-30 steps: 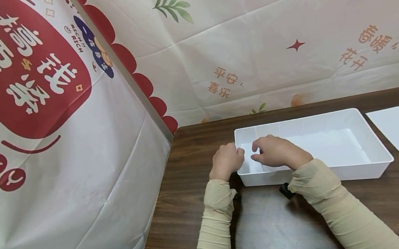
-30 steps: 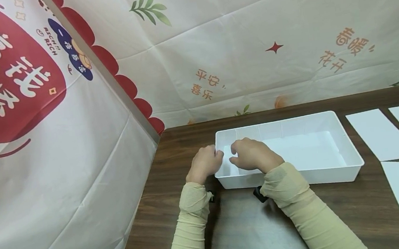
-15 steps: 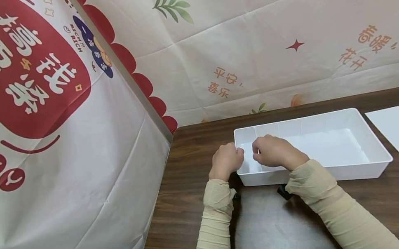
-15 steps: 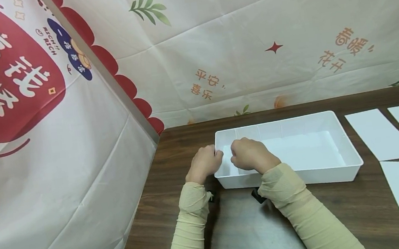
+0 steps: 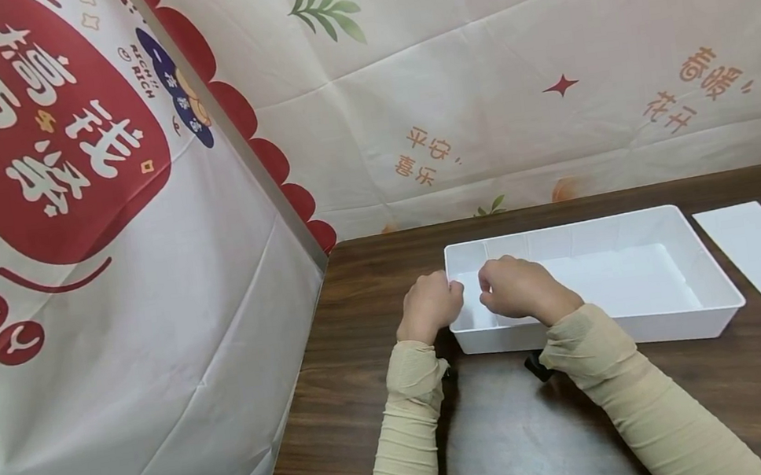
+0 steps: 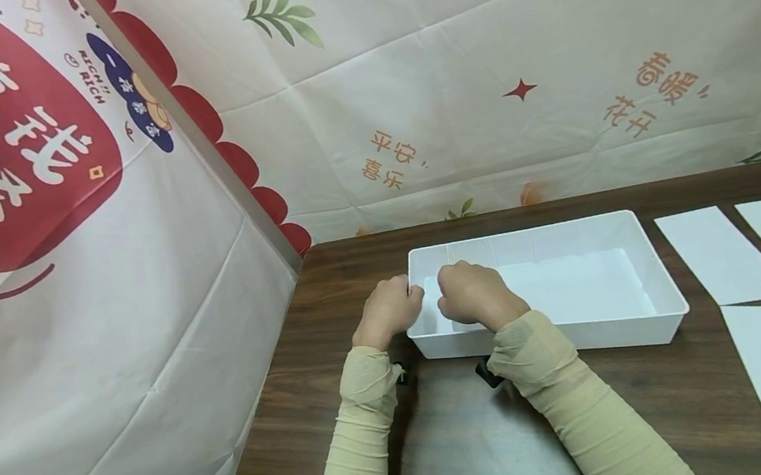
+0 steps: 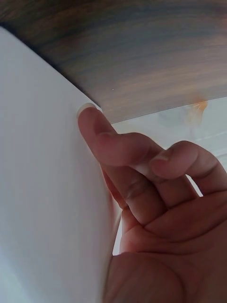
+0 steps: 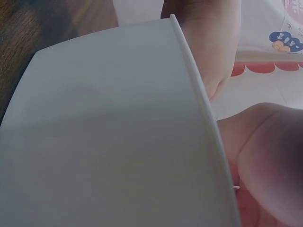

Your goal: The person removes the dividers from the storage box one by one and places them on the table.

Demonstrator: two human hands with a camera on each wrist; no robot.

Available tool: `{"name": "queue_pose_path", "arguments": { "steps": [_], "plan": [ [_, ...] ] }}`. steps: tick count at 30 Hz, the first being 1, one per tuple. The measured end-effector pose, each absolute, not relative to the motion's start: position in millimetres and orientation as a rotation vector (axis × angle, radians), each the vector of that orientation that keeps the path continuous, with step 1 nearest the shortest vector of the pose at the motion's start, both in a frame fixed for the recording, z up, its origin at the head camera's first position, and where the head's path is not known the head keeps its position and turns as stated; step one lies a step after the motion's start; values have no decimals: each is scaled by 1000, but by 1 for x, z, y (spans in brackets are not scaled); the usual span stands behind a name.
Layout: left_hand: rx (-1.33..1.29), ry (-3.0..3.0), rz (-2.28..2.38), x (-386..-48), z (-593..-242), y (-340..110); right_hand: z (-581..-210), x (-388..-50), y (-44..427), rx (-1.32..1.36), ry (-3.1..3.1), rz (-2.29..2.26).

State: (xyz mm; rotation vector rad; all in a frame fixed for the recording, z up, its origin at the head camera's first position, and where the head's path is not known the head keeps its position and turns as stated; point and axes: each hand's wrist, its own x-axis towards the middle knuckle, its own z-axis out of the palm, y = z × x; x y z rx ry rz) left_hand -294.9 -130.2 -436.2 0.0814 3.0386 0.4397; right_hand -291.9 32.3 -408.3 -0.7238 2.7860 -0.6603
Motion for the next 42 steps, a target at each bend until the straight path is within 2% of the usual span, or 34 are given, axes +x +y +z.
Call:
{"name": "queue_pose_path", "arguments": {
  "steps": [42],
  "plan": [
    [101,3054,453,-294,-434,-131,-396,-287,30,-722,2857,-666]
  ]
}}
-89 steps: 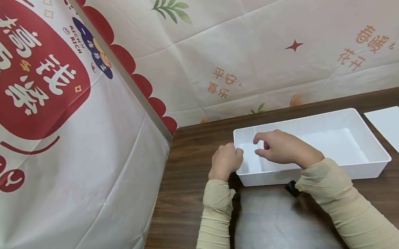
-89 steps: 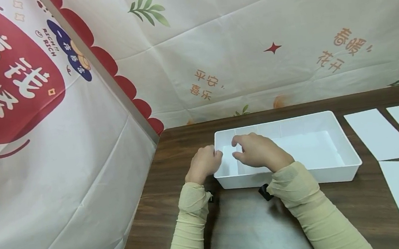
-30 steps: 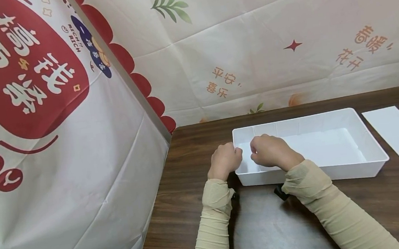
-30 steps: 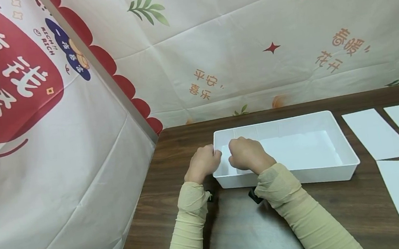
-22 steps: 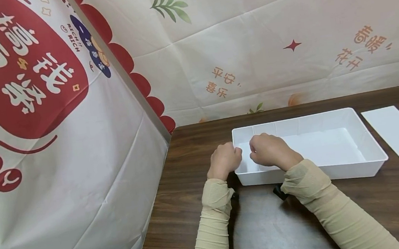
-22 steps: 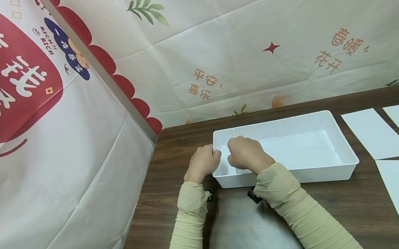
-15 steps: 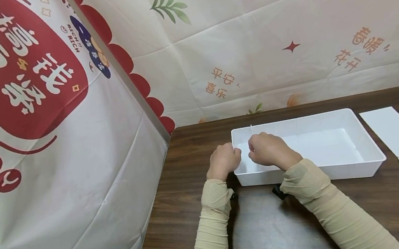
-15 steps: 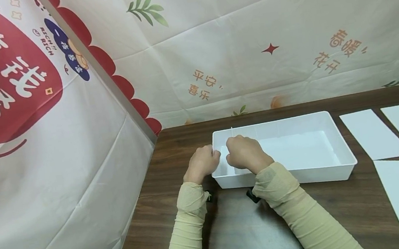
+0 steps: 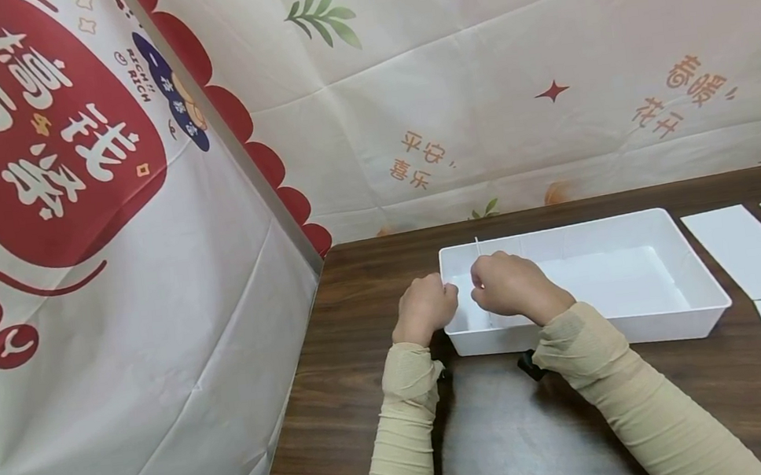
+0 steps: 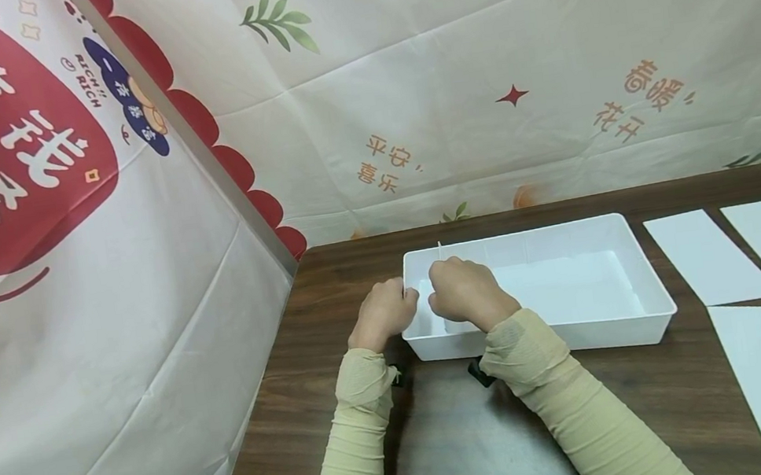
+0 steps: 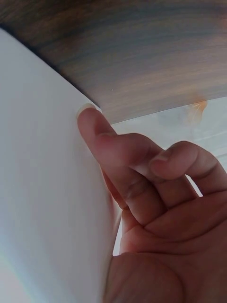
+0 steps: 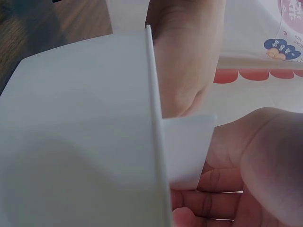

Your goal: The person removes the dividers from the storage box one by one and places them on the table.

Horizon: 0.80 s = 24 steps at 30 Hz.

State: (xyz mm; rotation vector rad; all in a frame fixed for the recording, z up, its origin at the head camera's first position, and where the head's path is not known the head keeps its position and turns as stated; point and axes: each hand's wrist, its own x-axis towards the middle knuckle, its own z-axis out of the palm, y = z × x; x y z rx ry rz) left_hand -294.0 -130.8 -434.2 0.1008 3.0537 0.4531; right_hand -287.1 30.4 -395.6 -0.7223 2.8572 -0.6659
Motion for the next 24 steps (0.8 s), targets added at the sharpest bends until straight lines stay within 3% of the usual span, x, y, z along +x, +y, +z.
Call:
{"name": "queue_pose_path", "arguments": {
  "steps": [24],
  "plan": [
    [96,3046,460,-294,-434,-130,-392,-284,32,-718,2907,-702]
  ]
}}
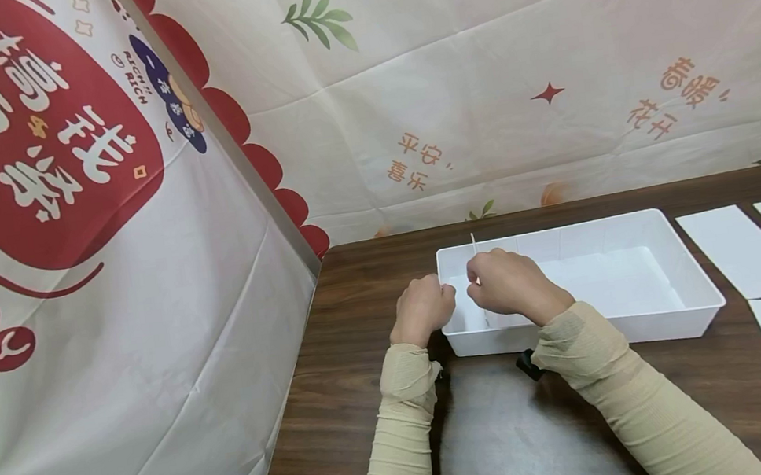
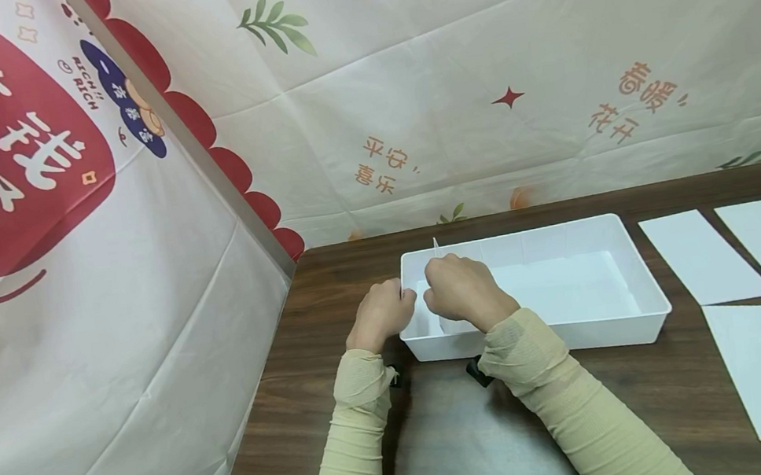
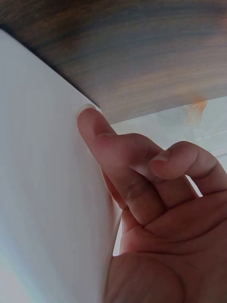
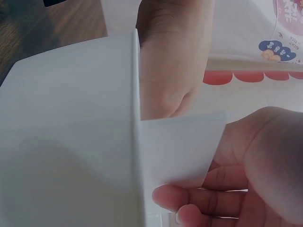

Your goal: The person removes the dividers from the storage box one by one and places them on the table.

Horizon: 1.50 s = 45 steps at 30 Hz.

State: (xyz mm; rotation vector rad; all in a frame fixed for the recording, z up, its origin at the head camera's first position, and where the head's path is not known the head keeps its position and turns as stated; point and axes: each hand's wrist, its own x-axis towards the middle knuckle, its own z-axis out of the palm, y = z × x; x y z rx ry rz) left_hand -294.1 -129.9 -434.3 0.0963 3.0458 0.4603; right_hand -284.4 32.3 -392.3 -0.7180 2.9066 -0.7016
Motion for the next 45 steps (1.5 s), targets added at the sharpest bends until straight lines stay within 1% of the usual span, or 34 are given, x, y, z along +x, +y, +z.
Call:
{"name": "queue_pose_path", "arguments": {
  "steps": [45],
  "plan": [
    [109,3060,465,-295,-435,-130,-373,-279,33,-736,2953,-718]
  ]
}}
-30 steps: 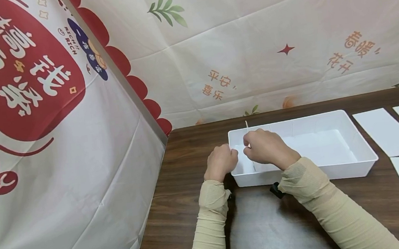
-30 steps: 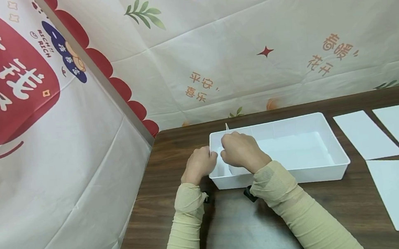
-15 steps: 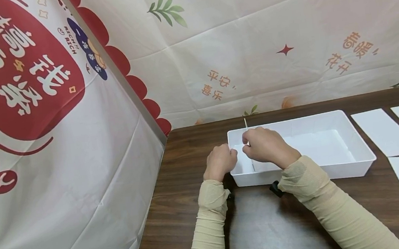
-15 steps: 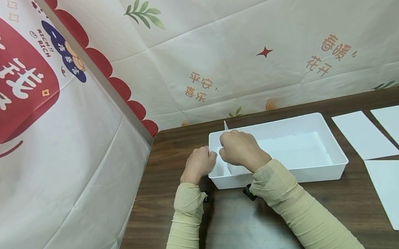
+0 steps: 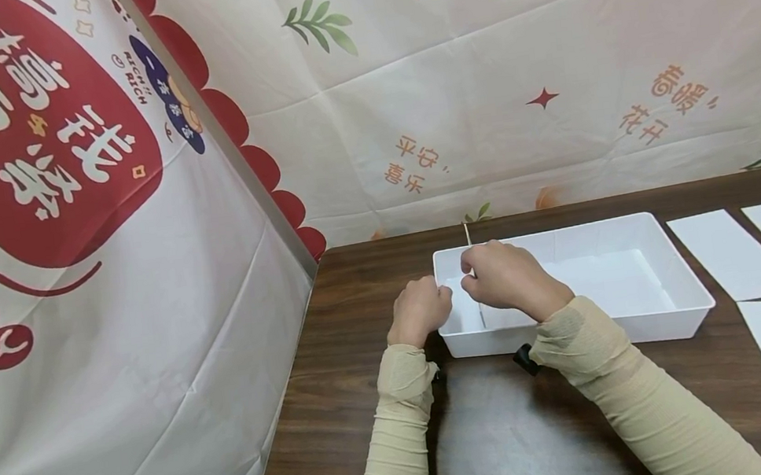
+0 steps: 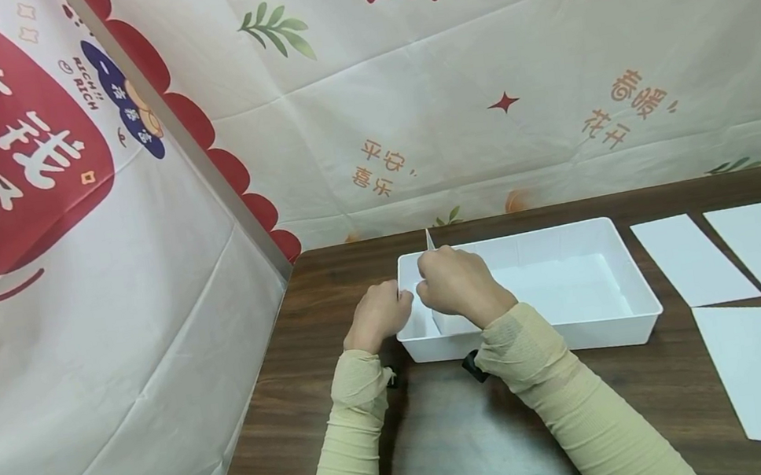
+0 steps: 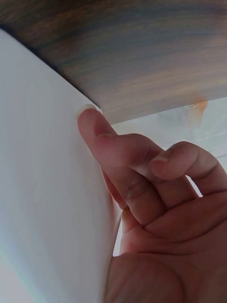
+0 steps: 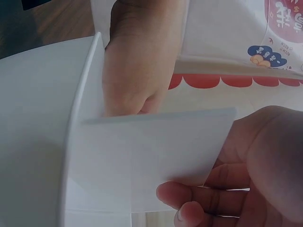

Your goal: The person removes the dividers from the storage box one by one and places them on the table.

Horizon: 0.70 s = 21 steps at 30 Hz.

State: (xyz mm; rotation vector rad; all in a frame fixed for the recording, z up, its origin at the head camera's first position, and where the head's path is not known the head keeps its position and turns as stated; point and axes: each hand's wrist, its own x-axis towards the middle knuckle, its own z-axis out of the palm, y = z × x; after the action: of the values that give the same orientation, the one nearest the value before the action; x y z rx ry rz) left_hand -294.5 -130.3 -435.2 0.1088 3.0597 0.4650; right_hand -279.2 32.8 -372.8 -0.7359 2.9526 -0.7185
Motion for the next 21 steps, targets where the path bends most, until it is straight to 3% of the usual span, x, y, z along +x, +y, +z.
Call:
{"name": "queue_pose_path", "arguments": {
  "steps": [21],
  "plan": [
    [98,3032,489,-293,-434,-130,-361,-278,37,-720,2951,-722]
  ]
}}
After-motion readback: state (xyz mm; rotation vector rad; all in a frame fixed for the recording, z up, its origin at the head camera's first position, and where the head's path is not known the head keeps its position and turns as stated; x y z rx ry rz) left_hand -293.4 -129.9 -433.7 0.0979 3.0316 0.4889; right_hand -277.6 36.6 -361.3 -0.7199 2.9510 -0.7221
